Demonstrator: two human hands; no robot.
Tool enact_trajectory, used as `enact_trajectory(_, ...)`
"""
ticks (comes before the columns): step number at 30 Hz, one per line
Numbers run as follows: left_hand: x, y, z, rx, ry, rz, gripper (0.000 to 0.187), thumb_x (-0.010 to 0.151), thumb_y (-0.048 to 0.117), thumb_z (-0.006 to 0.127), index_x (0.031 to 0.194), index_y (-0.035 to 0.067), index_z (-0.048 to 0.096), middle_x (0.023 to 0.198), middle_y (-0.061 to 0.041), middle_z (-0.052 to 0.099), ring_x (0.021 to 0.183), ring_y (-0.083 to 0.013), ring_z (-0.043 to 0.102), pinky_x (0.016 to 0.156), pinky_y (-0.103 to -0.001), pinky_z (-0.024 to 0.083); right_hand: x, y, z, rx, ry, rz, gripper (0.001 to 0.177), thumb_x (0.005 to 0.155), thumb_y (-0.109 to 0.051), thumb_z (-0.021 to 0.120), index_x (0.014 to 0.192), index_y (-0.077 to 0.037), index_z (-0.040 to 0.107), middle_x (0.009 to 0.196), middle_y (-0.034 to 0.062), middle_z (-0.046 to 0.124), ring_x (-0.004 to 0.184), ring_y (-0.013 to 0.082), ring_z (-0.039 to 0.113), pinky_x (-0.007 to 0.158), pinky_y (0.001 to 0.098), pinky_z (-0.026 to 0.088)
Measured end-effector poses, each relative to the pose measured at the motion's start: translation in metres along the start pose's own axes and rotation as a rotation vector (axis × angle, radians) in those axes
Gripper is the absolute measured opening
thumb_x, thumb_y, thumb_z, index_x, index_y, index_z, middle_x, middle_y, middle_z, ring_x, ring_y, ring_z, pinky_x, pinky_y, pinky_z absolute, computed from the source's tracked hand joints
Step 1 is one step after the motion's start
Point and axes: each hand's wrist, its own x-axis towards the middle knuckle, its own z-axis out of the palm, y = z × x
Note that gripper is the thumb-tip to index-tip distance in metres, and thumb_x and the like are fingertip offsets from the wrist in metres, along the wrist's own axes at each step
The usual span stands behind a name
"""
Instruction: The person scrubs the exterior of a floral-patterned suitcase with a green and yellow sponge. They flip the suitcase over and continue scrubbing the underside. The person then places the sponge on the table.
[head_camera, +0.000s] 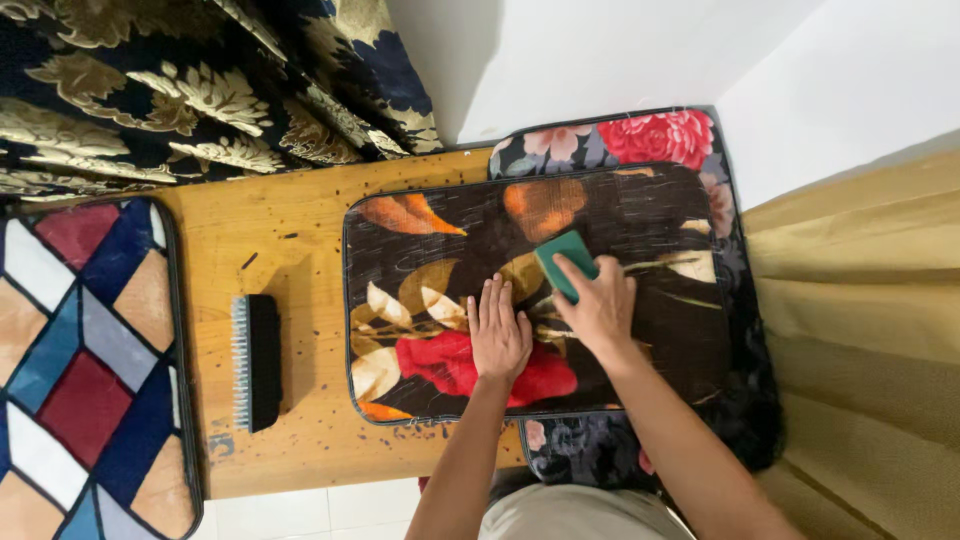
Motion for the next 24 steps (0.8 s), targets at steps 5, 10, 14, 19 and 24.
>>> enact_trajectory(5, -0.001, 0.000, 0.002, 0.056, 0.011, 0.011, 0.056, 0.098, 0.023, 0.052, 0.150, 0.002, 0.043, 0.162, -0.014, 0.042, 0.152, -0.0310, 0.034, 0.126, -0.055, 0.019, 0.000, 0.065, -0.010, -0.031, 0.216, 0.146, 0.065, 0.079, -0.033, 0.087, 0.140, -0.032, 0.067, 0.116, 0.0177, 0.052, 0.111, 0.0382, 0.053, 0.092, 0.0554, 0.044)
enact_trajectory(10, -0.001, 0.005, 0.001, 0.116, 0.000, -0.004, 0.056, 0.097, 0.024, 0.053, 0.149, 0.003, 0.045, 0.161, -0.012, 0.042, 0.151, -0.0290, 0.035, 0.125, -0.055, 0.019, -0.007, 0.108, -0.021, -0.025, 0.301, 0.294, 0.065, 0.080, -0.034, 0.087, 0.141, -0.031, 0.068, 0.117, 0.0182, 0.050, 0.113, 0.0390, 0.051, 0.091, 0.0535, 0.045)
enact_trajectory(14, -0.004, 0.011, 0.001, 0.172, 0.018, -0.017, 0.054, 0.098, 0.023, 0.053, 0.149, 0.005, 0.046, 0.161, -0.012, 0.042, 0.152, -0.0284, 0.035, 0.125, -0.056, 0.019, -0.011, 0.120, -0.038, 0.064, 0.356, 0.338, 0.064, 0.080, -0.036, 0.088, 0.140, -0.028, 0.067, 0.115, 0.0190, 0.050, 0.110, 0.0394, 0.053, 0.088, 0.0535, 0.045)
enact_trajectory(19, 0.001, 0.047, 0.006, 0.146, 0.029, -0.004, 0.053, 0.096, 0.022, 0.054, 0.147, 0.008, 0.047, 0.161, -0.012, 0.042, 0.151, -0.0286, 0.036, 0.125, -0.058, 0.018, -0.009, 0.090, -0.045, 0.165, 0.321, 0.105, 0.064, 0.080, -0.035, 0.087, 0.139, -0.028, 0.066, 0.116, 0.0204, 0.053, 0.107, 0.0393, 0.055, 0.085, 0.0524, 0.047)
enact_trajectory(24, 0.010, 0.095, 0.016, 0.097, 0.006, 0.086, 0.054, 0.097, 0.022, 0.055, 0.149, 0.008, 0.047, 0.160, -0.012, 0.043, 0.150, -0.0297, 0.037, 0.124, -0.060, 0.016, 0.005, 0.087, -0.041, 0.151, 0.196, 0.016, 0.062, 0.076, -0.036, 0.085, 0.134, -0.031, 0.067, 0.114, 0.0187, 0.053, 0.106, 0.0390, 0.055, 0.085, 0.0533, 0.045)
